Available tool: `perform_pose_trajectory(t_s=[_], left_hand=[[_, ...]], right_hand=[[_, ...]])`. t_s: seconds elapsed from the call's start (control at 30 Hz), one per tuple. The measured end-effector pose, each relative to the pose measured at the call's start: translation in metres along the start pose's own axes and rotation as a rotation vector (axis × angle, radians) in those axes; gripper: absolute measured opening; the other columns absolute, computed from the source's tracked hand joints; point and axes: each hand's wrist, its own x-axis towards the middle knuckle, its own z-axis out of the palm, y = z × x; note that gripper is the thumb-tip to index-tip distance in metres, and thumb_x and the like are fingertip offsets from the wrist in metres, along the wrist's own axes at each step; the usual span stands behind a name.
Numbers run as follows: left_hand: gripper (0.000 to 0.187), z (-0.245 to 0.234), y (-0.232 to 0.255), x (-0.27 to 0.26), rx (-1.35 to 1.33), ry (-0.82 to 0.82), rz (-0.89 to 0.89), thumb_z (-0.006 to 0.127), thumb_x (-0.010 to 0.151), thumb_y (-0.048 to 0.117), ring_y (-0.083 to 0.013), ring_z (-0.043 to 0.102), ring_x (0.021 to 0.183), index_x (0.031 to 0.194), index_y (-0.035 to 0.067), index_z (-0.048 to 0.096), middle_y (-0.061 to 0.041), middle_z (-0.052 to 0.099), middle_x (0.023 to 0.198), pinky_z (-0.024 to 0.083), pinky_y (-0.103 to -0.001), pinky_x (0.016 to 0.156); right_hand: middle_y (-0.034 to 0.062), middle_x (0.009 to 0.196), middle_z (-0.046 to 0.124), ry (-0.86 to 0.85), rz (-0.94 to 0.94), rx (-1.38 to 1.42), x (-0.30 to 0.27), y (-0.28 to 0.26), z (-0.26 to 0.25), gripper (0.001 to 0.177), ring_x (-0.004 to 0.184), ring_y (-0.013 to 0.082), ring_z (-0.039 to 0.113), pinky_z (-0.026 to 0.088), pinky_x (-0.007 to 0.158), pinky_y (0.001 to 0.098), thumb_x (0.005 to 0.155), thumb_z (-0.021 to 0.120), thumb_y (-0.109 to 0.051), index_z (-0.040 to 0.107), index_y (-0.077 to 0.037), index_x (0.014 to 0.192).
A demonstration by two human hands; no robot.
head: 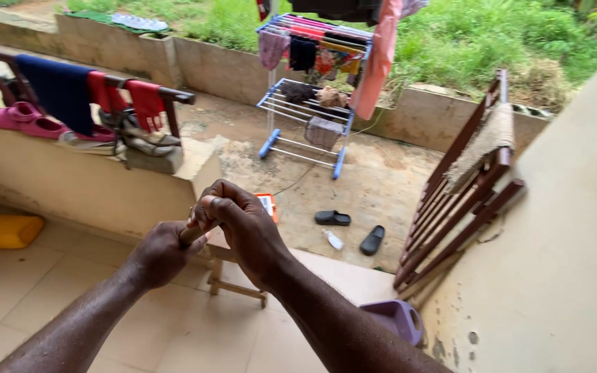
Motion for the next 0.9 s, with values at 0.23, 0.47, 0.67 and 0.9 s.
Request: perform_pose_trajectory(t_s=[0.23, 0.47, 0.67, 0.9], left_hand=[[0.022, -0.072, -0.059, -0.016, -0.053, 0.11, -0.003, 0.066, 0.089, 0.024, -0.021, 0.063, 0.063, 0.082, 0.003, 0.064, -0.013, 0.067, 0.068, 0.053, -0.042, 0.066], [0.028, -0.107, -0.124, -0.02, -0.126, 0.182, -0.048, 0.069, 0.092, 0.021, -0.0171, 0.057, 0.06, 0.075, 0.001, 0.059, -0.011, 0.061, 0.062, 0.052, -0.037, 0.062], [0.022, -0.131, -0.151, -0.014, -0.172, 0.241, -0.1, 0.067, 0.092, 0.021, -0.0145, 0.057, 0.059, 0.077, 0.005, 0.061, -0.007, 0.06, 0.062, 0.051, -0.036, 0.061], [0.017, -0.162, -0.181, 0.016, -0.142, 0.258, -0.262, 0.063, 0.092, 0.018, -0.0135, 0.057, 0.06, 0.082, 0.005, 0.06, -0.005, 0.059, 0.062, 0.05, -0.037, 0.061]], right_hand=[[0.0036, 0.08, 0.052, -0.059, -0.042, -0.052, 0.061, 0.048, 0.069, 0.028, 0.084, 0.0155, 0.054, 0.045, 0.083, 0.0322, 0.107, 0.05, -0.023, 0.055, -0.006, 0.085], [0.0004, 0.069, 0.045, -0.127, -0.019, -0.104, 0.118, 0.079, 0.114, 0.046, 0.069, 0.0137, 0.046, 0.04, 0.07, 0.0317, 0.111, 0.05, -0.032, 0.049, -0.009, 0.071], [0.0004, 0.061, 0.043, -0.153, 0.054, -0.154, 0.165, 0.105, 0.132, 0.05, 0.063, 0.0135, 0.043, 0.041, 0.067, 0.0316, 0.108, 0.052, -0.032, 0.048, -0.009, 0.064], [0.0004, 0.061, 0.047, -0.226, 0.051, -0.22, 0.238, 0.137, 0.126, 0.046, 0.059, 0.0115, 0.041, 0.034, 0.058, 0.0308, 0.104, 0.056, -0.028, 0.053, -0.006, 0.064]])
